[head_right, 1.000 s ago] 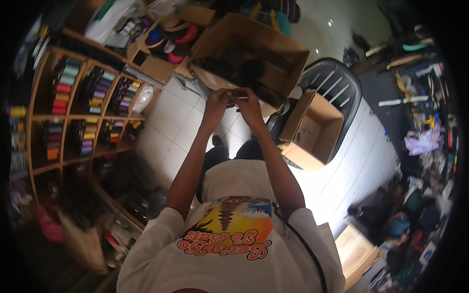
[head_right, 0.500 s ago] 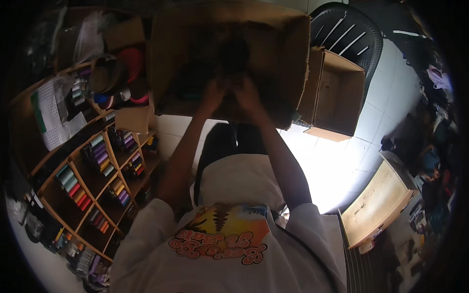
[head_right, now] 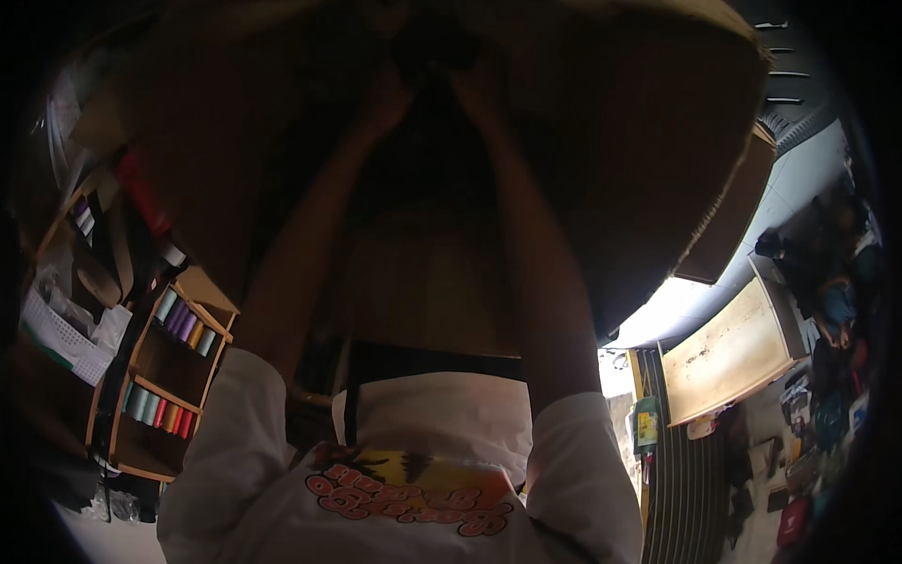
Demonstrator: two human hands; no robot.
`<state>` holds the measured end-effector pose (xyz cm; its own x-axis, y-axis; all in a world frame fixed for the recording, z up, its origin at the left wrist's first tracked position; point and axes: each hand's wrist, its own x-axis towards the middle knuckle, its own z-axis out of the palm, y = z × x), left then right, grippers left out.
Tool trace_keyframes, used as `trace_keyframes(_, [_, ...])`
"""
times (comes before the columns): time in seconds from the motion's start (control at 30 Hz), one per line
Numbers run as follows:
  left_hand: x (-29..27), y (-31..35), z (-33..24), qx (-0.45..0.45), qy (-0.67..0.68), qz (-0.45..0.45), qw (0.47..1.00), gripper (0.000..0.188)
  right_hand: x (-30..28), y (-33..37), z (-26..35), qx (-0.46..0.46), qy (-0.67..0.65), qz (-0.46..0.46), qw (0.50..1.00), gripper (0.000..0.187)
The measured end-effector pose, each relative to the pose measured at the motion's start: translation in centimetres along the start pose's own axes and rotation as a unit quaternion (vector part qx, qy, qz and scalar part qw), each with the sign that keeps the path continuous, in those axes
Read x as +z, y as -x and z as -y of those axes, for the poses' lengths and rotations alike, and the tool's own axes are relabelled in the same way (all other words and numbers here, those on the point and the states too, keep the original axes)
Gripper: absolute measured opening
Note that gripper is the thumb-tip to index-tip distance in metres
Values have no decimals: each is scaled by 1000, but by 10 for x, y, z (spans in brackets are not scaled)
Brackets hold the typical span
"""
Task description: The person organizes rolls of webbing by taking them from a cardboard box on a chair and placing them onto metal shelves among other rolls.
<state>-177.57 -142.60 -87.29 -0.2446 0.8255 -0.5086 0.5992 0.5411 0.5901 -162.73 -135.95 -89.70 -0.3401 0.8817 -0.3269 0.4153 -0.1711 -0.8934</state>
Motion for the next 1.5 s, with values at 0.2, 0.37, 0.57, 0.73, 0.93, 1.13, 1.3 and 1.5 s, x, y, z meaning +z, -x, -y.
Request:
trace_keyframes(0.2, [-4,2,17,17,25,-12,999,76,-12,4,28,221,-143,50,963,77])
trace_keyframes(0.37, [-11,10,1,58,3,-89,994,74,-13,17,26,199,-147,-28,968,81])
trace_keyframes(0.57, [-16,19,-7,37,25,-99,994,77,-17,26,12,161,-117,-17,980,84])
trace_keyframes(0.73, [-18,21,4,103,-23,-151,983,75,-19,22,18,113,-85,20,990,76])
trace_keyframes(0.93, [-25,34,-20,102,-32,-153,983,71,-10,37,34,-66,84,-41,993,64])
trace_keyframes(1.13, [-24,36,-13,137,80,-174,972,64,-7,44,41,-75,60,-55,994,61])
trace_keyframes(1.3, [-33,23,-11,181,40,-127,974,54,-19,36,36,-58,51,5,997,57])
trace_keyframes(1.5, [-52,27,-26,146,202,20,968,58,-53,28,59,32,9,155,987,59])
